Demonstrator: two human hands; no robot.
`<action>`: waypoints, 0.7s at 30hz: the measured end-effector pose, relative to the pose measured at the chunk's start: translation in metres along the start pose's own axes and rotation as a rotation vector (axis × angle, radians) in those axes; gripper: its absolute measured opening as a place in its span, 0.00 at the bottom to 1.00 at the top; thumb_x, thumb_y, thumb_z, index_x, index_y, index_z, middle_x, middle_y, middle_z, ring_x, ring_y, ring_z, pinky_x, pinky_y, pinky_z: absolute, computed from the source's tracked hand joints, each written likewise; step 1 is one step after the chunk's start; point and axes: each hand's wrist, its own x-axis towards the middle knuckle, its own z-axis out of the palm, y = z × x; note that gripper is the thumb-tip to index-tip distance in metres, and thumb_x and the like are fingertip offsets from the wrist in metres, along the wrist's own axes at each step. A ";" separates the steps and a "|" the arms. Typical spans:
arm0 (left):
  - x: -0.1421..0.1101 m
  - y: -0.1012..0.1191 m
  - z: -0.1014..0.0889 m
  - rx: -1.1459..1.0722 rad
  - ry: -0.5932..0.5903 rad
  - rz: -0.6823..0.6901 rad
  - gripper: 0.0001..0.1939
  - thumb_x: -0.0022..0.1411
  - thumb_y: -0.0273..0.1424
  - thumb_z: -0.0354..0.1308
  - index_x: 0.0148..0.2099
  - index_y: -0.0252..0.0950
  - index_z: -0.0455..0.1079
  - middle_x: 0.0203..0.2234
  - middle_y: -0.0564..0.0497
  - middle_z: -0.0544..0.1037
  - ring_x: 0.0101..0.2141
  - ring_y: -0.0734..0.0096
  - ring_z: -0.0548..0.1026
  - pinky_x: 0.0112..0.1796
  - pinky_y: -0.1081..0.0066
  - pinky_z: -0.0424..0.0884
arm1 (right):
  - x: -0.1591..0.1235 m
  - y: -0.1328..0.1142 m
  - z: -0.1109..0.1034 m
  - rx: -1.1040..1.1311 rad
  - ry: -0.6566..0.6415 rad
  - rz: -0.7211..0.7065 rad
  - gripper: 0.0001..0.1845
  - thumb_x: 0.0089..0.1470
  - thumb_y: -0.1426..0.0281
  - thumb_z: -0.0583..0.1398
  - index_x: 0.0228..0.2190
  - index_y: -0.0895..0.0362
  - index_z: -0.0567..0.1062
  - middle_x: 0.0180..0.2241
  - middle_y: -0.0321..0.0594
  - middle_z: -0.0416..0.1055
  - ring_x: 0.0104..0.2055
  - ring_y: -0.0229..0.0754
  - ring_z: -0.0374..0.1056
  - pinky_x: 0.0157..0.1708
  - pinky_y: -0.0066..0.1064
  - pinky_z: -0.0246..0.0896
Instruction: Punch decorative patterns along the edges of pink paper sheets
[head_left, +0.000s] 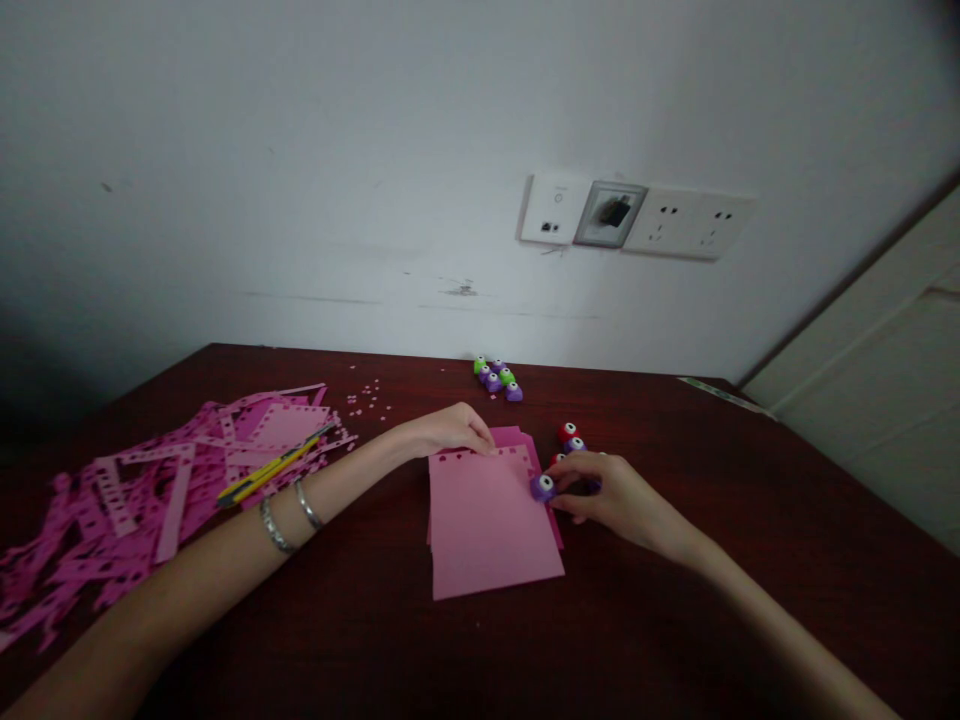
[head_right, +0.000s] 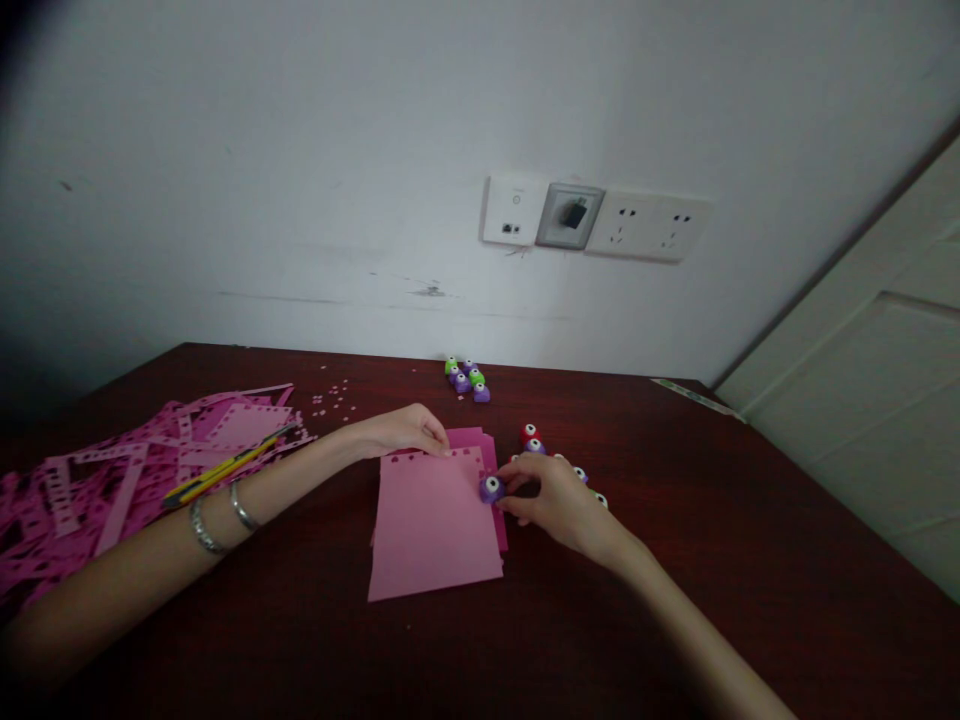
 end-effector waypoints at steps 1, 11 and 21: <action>0.000 0.000 0.001 0.029 0.004 0.010 0.12 0.45 0.34 0.61 0.31 0.31 0.74 0.21 0.51 0.73 0.22 0.78 0.65 0.25 0.74 0.59 | 0.001 0.001 0.001 -0.010 0.003 -0.003 0.11 0.47 0.69 0.60 0.35 0.58 0.74 0.31 0.39 0.71 0.30 0.38 0.69 0.24 0.27 0.69; -0.030 0.027 0.043 1.017 0.294 0.132 0.31 0.57 0.41 0.51 0.56 0.24 0.59 0.53 0.30 0.61 0.53 0.41 0.56 0.47 0.51 0.56 | 0.004 0.008 0.010 -0.196 0.065 -0.080 0.10 0.47 0.71 0.61 0.35 0.56 0.76 0.30 0.39 0.73 0.32 0.41 0.69 0.31 0.30 0.64; -0.050 0.026 0.071 1.066 -0.055 -0.069 0.47 0.53 0.52 0.51 0.64 0.25 0.43 0.60 0.29 0.43 0.59 0.38 0.42 0.53 0.47 0.45 | 0.004 0.006 0.012 -0.235 0.072 -0.134 0.08 0.49 0.72 0.59 0.34 0.56 0.76 0.30 0.39 0.71 0.29 0.38 0.67 0.28 0.28 0.62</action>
